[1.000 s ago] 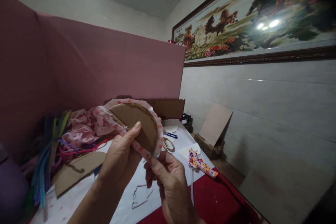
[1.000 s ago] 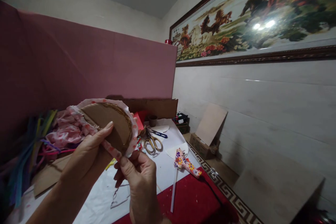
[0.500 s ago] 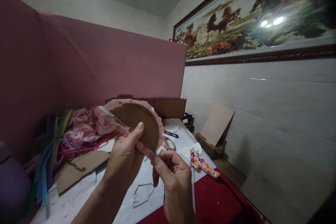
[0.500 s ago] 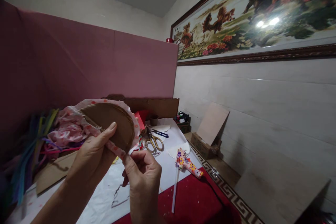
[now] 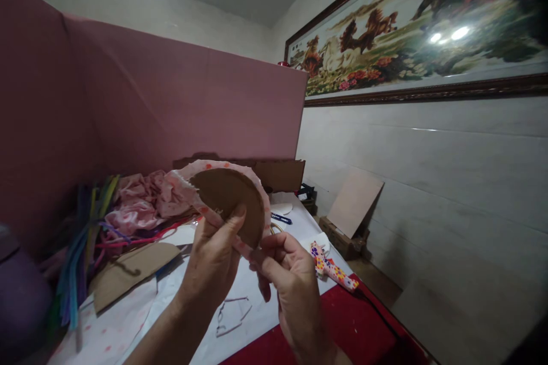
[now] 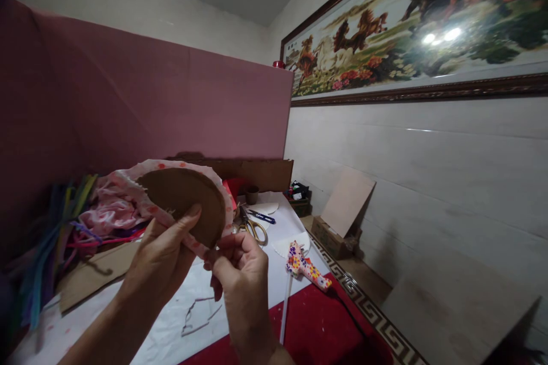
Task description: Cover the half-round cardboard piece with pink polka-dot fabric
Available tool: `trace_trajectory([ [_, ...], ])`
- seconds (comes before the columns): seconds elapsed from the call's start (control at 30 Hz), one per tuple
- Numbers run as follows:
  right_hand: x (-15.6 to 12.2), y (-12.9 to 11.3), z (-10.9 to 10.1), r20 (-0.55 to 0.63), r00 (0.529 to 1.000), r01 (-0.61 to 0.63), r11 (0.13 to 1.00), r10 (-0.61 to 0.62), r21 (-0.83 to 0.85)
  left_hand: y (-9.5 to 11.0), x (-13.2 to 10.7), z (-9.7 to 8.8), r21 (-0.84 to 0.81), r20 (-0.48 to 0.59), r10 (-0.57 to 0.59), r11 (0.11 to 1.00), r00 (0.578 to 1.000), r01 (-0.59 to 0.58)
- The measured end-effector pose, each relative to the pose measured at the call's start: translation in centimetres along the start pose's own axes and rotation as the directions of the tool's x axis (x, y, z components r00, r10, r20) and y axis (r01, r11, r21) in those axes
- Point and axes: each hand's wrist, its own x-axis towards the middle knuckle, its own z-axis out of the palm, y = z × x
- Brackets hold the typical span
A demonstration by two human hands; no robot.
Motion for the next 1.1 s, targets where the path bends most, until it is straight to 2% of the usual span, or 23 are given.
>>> trace_trajectory([
  [0.13,0.2,0.2,-0.1,0.002,1.0,0.02,0.999,-0.02,-0.027,-0.2,0.0,0.1,0.065,0.015,0.015,0.998,1.0,-0.016],
  [0.33,0.0,1.0,-0.1,-0.019,0.999,0.035,0.999,-0.035,0.015,-0.2,-0.1,-0.1,0.145,0.114,-0.066,0.988,0.991,0.049],
  [0.57,-0.6,0.6,0.0,-0.044,0.988,0.145,0.989,-0.145,-0.003,-0.3,0.2,0.0,0.036,0.05,-0.068,0.997,0.996,0.066],
  [0.63,-1.5,0.1,0.1,-0.113,0.958,0.265,0.964,-0.262,0.011,-0.2,0.7,-0.2,-0.015,0.008,-0.075,0.997,0.997,0.075],
  [0.7,-2.3,-0.3,0.1,-0.237,0.892,0.4,0.916,-0.385,0.016,0.0,1.4,-0.4,-0.096,-0.065,-0.075,0.993,0.995,0.068],
  [0.73,-2.6,-0.3,0.1,-0.282,0.867,0.434,0.901,-0.411,0.019,0.1,1.7,-0.4,-0.131,-0.092,-0.086,0.989,0.992,0.073],
  [0.77,-2.8,-0.3,0.0,-0.305,0.862,0.432,0.901,-0.404,0.027,0.3,1.9,-0.4,-0.16,-0.109,-0.114,0.982,0.987,0.096],
  [0.83,-2.6,0.0,0.0,-0.283,0.915,0.319,0.945,-0.289,0.068,0.5,2.0,-0.3,-0.2,-0.1,-0.194,0.965,0.976,0.171],
  [0.9,-2.0,0.5,0.0,-0.206,0.973,0.135,0.984,-0.108,0.12,0.5,1.9,-0.1,-0.223,-0.067,-0.26,0.945,0.963,0.24],
  [0.93,-1.6,0.8,0.0,-0.167,0.986,0.051,0.987,-0.024,0.154,0.4,1.8,0.0,-0.231,-0.058,-0.271,0.94,0.961,0.251],
  [1.0,-0.9,1.0,0.1,-0.106,0.99,-0.061,0.968,0.089,0.244,0.3,1.4,0.0,-0.229,-0.037,-0.263,0.941,0.964,0.248],
  [1.1,-0.3,1.0,0.3,-0.025,0.981,-0.165,0.9,0.191,0.403,0.1,0.8,-0.1,-0.199,0.054,-0.256,0.944,0.965,0.262],
])
